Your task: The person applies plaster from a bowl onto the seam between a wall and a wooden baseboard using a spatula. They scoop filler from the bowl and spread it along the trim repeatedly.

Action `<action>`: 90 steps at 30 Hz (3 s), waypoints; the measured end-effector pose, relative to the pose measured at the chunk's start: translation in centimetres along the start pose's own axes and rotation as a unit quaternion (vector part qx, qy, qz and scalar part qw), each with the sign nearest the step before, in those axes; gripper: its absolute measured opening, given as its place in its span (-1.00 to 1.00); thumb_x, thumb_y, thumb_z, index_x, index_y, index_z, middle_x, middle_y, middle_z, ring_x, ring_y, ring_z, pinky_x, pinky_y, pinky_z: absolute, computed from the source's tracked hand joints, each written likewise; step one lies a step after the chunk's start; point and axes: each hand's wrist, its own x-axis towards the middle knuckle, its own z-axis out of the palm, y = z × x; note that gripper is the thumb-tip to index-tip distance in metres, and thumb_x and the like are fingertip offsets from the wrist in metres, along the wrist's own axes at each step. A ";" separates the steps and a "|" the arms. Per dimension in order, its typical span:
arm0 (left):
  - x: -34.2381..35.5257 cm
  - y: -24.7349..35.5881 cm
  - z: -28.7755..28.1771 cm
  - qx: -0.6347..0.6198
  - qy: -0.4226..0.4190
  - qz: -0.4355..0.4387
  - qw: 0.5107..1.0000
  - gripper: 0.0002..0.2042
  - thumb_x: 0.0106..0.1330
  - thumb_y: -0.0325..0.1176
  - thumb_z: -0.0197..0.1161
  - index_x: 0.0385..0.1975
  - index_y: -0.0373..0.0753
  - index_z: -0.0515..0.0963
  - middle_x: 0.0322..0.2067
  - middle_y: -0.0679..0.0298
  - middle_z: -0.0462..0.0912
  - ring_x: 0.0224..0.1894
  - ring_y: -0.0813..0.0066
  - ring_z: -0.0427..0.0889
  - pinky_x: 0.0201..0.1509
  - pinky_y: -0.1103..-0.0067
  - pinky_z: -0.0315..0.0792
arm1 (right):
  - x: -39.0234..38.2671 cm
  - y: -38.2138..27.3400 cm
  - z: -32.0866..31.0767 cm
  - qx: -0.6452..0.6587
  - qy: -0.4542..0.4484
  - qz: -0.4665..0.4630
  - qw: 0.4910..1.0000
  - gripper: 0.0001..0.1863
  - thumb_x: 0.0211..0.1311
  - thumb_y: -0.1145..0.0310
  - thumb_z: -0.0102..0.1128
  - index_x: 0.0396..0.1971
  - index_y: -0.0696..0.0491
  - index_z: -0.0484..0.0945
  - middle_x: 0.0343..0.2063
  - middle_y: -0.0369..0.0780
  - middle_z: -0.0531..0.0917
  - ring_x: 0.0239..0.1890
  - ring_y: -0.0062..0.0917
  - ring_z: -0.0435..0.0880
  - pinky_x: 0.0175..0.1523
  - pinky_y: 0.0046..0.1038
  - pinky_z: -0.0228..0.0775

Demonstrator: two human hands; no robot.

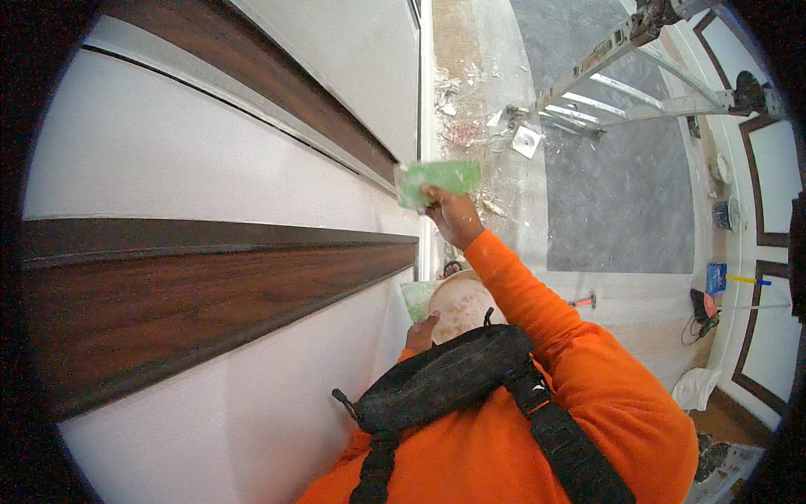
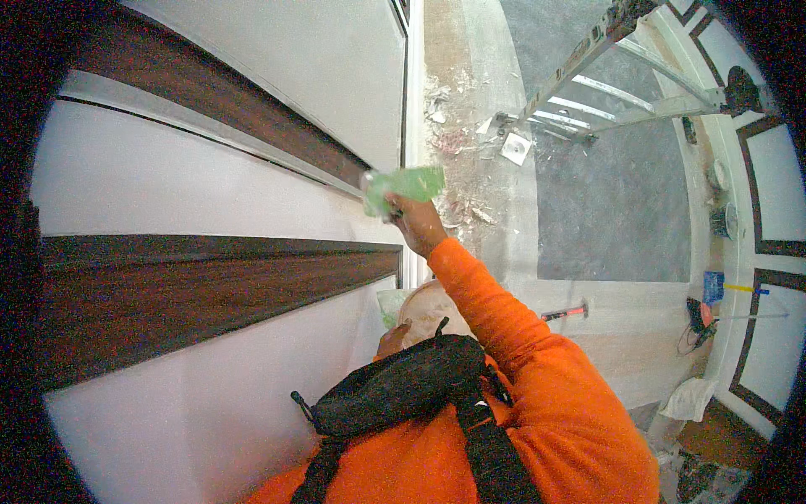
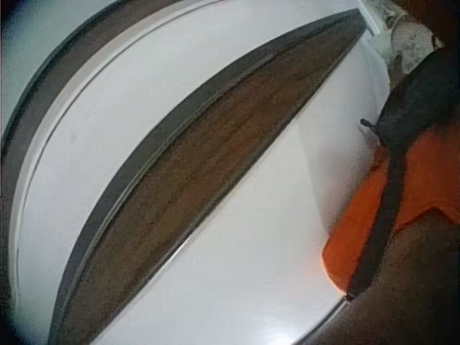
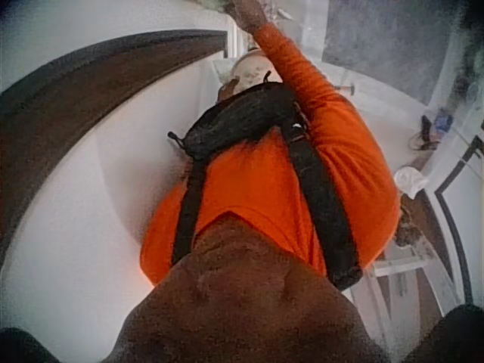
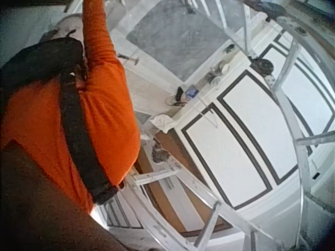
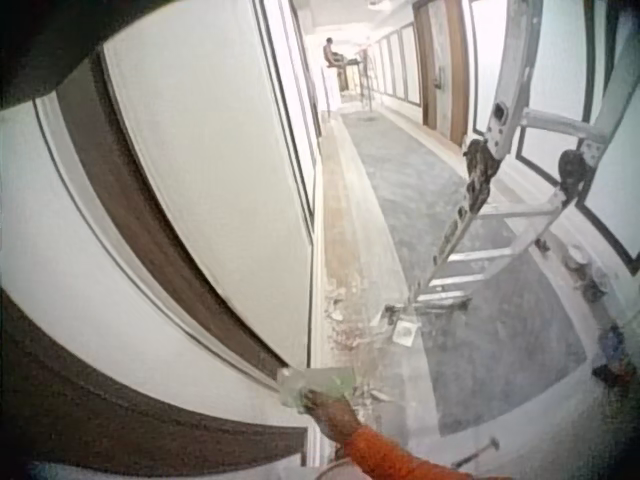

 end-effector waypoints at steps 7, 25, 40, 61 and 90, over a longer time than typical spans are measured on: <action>0.1 -0.8 -1.5 0.080 0.022 -0.058 0.995 -0.56 0.18 -0.14 0.16 -0.08 -0.37 0.43 -0.32 0.15 0.59 -0.35 0.32 0.57 -0.21 0.45 0.42 | 3.5 10.0 -2.8 -0.080 0.090 0.109 0.987 -0.77 0.09 0.46 0.05 -0.22 0.17 0.41 -0.31 -0.20 0.53 -0.28 -0.42 0.55 -0.26 -0.39 0.47; -2.2 5.3 1.0 -0.083 0.018 -0.071 0.994 -0.56 0.21 -0.06 0.11 -0.21 -0.39 0.48 -0.36 0.20 0.60 -0.32 0.39 0.56 -0.17 0.52 0.39 | 5.7 6.1 -4.9 0.262 0.161 0.088 0.948 -0.77 0.08 0.51 -0.05 -0.26 0.28 0.34 -0.24 -0.06 0.47 -0.18 -0.26 0.53 -0.25 -0.31 0.57; -1.1 2.6 -0.1 -0.126 0.053 -0.212 0.968 -0.52 0.16 -0.04 0.17 -0.14 -0.37 0.47 -0.27 0.19 0.58 -0.31 0.36 0.53 -0.15 0.50 0.37 | 3.9 10.3 -1.2 -0.070 0.082 0.025 0.994 -0.70 0.10 0.35 0.20 -0.19 0.16 0.42 -0.28 -0.26 0.53 -0.27 -0.53 0.51 -0.20 -0.49 0.38; -1.5 1.5 -0.2 -0.078 0.064 -0.174 0.979 -0.49 0.13 0.02 0.16 -0.19 -0.39 0.51 -0.30 0.18 0.57 -0.26 0.40 0.51 -0.09 0.54 0.32 | 6.3 15.1 -2.5 -0.150 0.181 0.082 0.968 -0.79 0.04 0.40 0.16 -0.31 0.16 0.49 -0.40 -0.27 0.55 -0.44 -0.56 0.46 -0.34 -0.52 0.30; -1.1 3.6 -0.1 -0.016 0.034 -0.148 0.988 -0.51 0.20 -0.04 0.12 -0.07 -0.37 0.43 -0.22 0.17 0.58 -0.21 0.43 0.55 -0.07 0.54 0.37 | 3.0 9.0 0.5 0.013 0.096 0.070 0.993 -0.75 0.09 0.44 0.15 -0.20 0.11 0.42 -0.26 -0.24 0.52 -0.23 -0.48 0.52 -0.17 -0.41 0.45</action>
